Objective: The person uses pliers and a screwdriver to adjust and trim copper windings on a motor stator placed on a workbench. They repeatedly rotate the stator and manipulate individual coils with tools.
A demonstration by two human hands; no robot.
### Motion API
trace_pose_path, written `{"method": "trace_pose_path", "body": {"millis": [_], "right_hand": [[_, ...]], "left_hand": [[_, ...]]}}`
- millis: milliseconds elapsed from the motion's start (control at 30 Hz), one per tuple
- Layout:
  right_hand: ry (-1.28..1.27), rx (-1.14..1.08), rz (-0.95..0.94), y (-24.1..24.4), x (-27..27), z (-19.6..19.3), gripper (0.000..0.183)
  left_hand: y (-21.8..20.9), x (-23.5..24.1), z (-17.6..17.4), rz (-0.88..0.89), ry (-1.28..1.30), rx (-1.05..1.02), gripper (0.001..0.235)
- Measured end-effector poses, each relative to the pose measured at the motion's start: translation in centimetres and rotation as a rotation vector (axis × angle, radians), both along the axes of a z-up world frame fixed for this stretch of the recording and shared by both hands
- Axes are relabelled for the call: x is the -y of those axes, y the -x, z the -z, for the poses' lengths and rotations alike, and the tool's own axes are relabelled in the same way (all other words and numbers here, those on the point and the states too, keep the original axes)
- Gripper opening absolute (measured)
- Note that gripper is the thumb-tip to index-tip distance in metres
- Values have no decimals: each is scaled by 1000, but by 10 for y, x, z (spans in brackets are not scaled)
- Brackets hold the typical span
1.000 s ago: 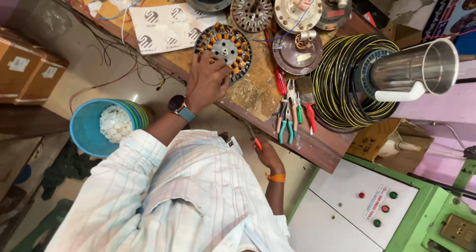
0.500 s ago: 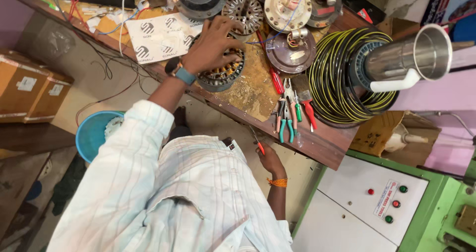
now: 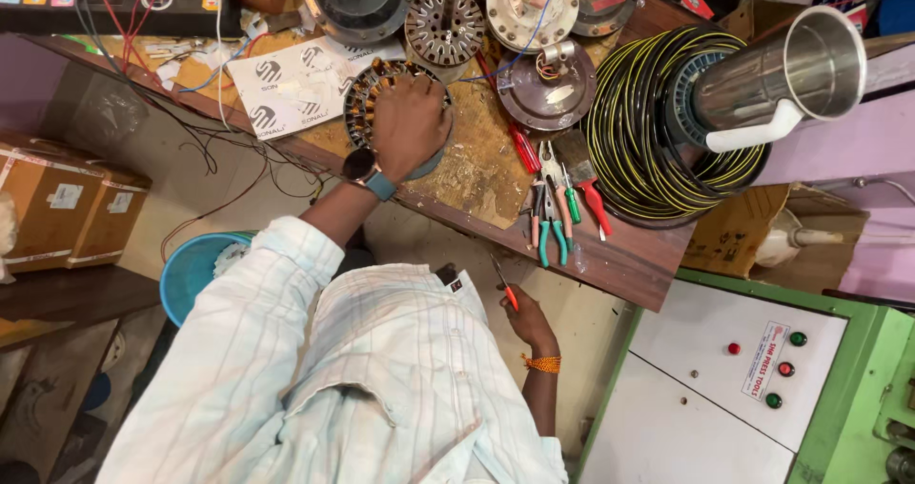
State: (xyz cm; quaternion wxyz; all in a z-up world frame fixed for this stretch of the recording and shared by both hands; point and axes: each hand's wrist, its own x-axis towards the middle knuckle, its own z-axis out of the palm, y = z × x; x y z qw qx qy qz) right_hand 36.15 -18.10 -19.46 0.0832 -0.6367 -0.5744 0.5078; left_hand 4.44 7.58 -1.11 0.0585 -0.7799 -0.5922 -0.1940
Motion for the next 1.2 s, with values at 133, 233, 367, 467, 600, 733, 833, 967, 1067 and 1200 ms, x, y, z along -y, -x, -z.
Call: {"method": "trace_pose_path", "body": {"millis": [133, 233, 367, 467, 600, 733, 833, 967, 1067, 1200], "right_hand": [[-32, 2, 11, 1, -4, -7, 36], [-36, -11, 45, 0, -10, -14, 36], [-44, -26, 55, -2, -8, -14, 35], [-68, -38, 58, -5, -6, -4, 32], [-337, -22, 216, 0, -8, 7, 32], [-250, -23, 451, 5, -21, -10, 36], [-304, -252, 583, 12, -35, -47, 36], [-367, -507, 758, 19, -61, -89, 36], [-390, -579, 788, 20, -67, -97, 34], [-318, -352, 600, 18, -57, -82, 40]], "left_hand": [[-5, -12, 20, 66, 93, -2, 12], [-7, -17, 23, 62, 91, -46, 12], [-15, -19, 7, 15, 233, -97, 13], [-12, -17, -13, 8, 317, -74, 18], [42, -1, -22, -207, 104, 414, 23], [114, 34, 8, -412, 155, 769, 38], [126, 52, 48, -491, 603, 1435, 55], [82, 57, 97, -461, 649, 1646, 83], [55, 51, 120, -340, 254, 1592, 74], [76, 35, 130, -263, 265, 1556, 63]]}}
